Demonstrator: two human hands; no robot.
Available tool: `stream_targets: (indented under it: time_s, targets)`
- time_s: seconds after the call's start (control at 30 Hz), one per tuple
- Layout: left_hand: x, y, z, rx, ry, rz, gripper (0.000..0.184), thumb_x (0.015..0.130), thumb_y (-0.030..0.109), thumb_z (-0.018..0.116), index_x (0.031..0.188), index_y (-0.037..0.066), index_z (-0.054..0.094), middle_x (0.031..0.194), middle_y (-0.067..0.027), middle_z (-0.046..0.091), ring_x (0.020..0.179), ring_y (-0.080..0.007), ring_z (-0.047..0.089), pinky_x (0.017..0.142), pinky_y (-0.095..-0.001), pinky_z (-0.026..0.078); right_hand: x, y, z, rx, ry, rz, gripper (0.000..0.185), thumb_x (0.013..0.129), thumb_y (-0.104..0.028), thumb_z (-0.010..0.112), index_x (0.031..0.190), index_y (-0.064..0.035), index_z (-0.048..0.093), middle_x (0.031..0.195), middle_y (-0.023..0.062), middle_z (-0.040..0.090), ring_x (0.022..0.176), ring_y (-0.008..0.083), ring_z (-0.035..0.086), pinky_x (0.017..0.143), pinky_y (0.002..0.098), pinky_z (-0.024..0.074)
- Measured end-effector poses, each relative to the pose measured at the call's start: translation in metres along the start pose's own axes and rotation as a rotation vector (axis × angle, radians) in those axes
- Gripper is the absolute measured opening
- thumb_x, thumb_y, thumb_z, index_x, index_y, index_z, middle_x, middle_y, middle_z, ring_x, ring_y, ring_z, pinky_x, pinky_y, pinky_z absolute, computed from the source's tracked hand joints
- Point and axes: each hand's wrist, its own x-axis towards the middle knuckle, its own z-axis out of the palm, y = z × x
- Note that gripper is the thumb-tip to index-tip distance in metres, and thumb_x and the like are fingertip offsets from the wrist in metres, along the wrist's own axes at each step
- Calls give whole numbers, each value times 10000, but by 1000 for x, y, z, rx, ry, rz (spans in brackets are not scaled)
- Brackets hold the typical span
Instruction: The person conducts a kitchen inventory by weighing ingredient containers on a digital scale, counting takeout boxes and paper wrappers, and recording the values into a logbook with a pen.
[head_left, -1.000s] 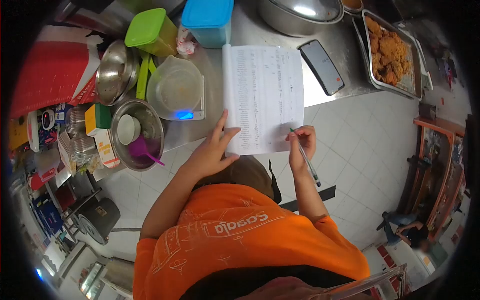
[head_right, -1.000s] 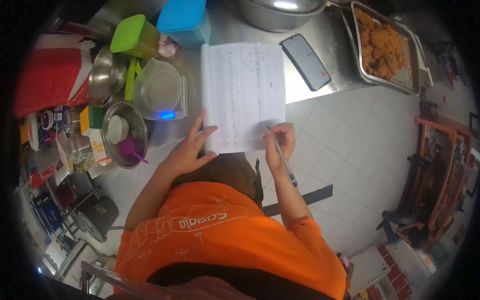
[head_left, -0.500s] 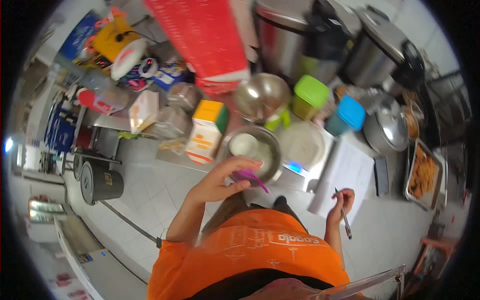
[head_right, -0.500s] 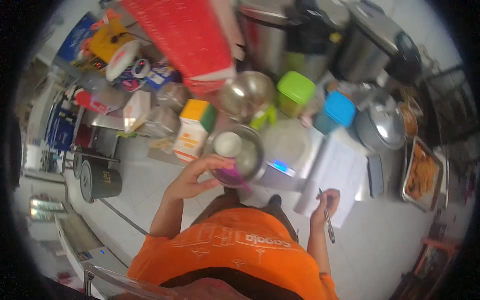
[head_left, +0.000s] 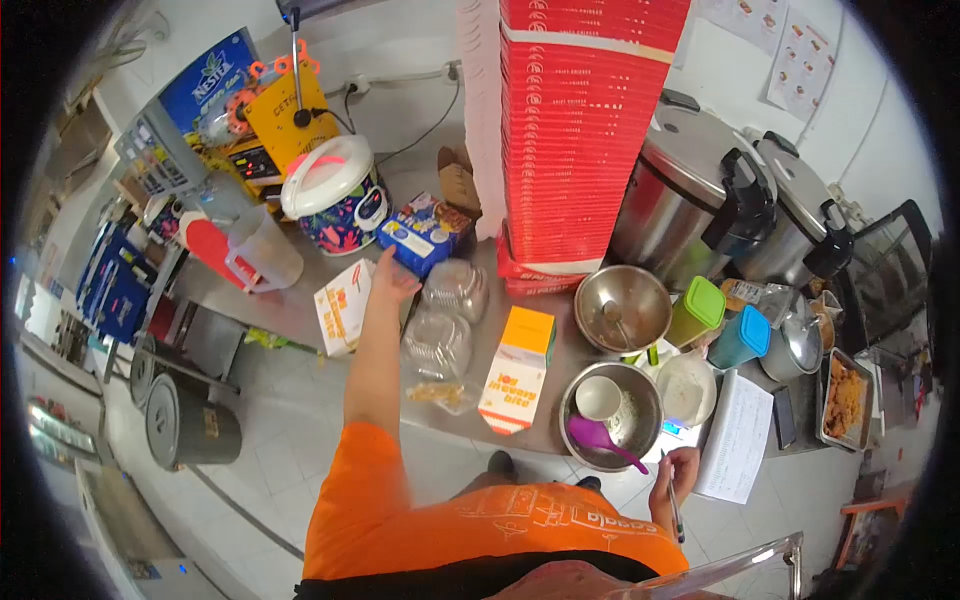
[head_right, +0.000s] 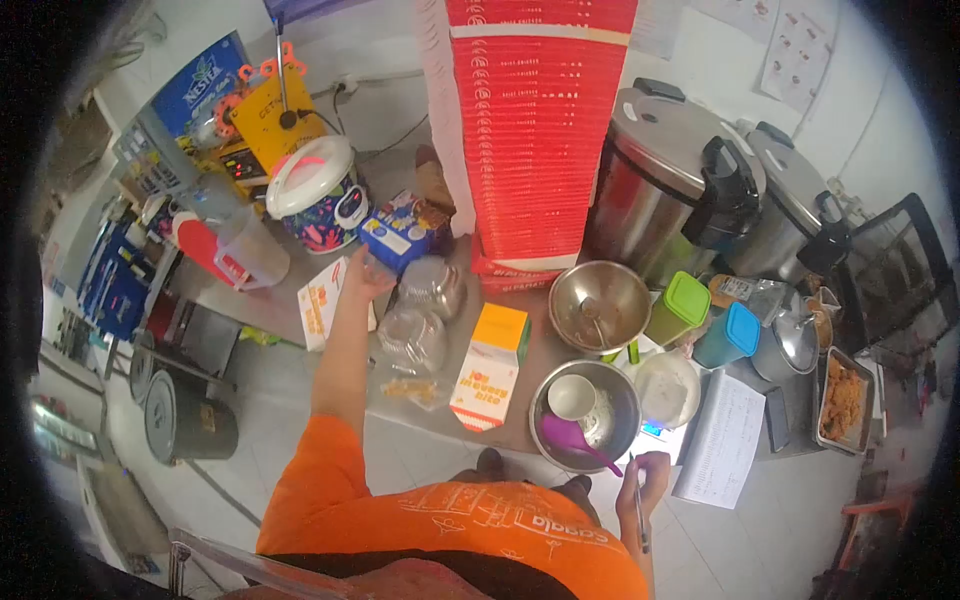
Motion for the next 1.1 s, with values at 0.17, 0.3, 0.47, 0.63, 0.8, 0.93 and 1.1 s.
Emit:
stream_targets:
  time_s: [0.17, 0.3, 0.47, 0.63, 0.8, 0.93, 1.1]
  targets:
    - [154, -17, 27, -88, -285, 136, 541, 748, 237, 730, 1168, -40, 534, 1063, -185, 620, 957, -296, 616, 863, -439, 482, -41, -15, -10, -53, 46, 184, 50, 833, -17, 523, 830, -16, 473, 781, 77, 450, 704, 183, 462, 655, 295, 383]
    - [168, -9, 49, -28, -149, 250, 542, 719, 190, 749, 1153, -56, 537, 1061, -177, 622, 926, -289, 625, 824, -427, 499, -54, -24, -13, -118, 115, 287, 49, 817, 0, 534, 808, 2, 487, 781, 100, 464, 729, 219, 471, 672, 331, 385]
    - [186, -20, 46, 80, -111, 200, 547, 683, 130, 773, 1134, -75, 540, 1059, -168, 624, 887, -281, 635, 775, -411, 521, -64, -28, -1, -117, 144, 298, 46, 824, -8, 536, 817, 2, 492, 794, 107, 482, 727, 219, 479, 668, 332, 390]
    - [148, -10, 42, 217, -104, 303, 592, 589, 51, 819, 1097, -90, 549, 1044, -165, 628, 841, -274, 644, 723, -395, 537, -60, -29, 1, -141, 108, 330, 46, 828, -11, 533, 810, -2, 491, 783, 108, 491, 716, 219, 497, 662, 323, 405]
    - [155, 4, 48, 302, 55, 449, 554, 626, -15, 779, 1126, -60, 545, 1063, -145, 624, 875, -277, 640, 757, -402, 523, -37, -31, 4, -88, 67, 311, 40, 831, -4, 524, 803, -5, 495, 764, 101, 489, 711, 208, 500, 650, 313, 407]
    - [136, 15, 38, 167, -143, 543, 637, 619, -47, 772, 1159, -66, 435, 1107, -184, 583, 948, -282, 614, 801, -383, 514, -19, -31, 9, -41, 29, 230, 134, 883, -115, 497, 806, -5, 499, 761, 100, 498, 690, 190, 503, 640, 305, 408]
    - [16, 27, -8, 15, -322, 764, 582, 715, 8, 736, 1213, 7, 435, 1111, -128, 572, 1001, -232, 577, 838, -355, 491, 20, -40, 16, 247, -39, 186, 315, 942, -282, 427, 886, 7, 541, 674, 101, 553, 601, 161, 545, 575, 287, 419]
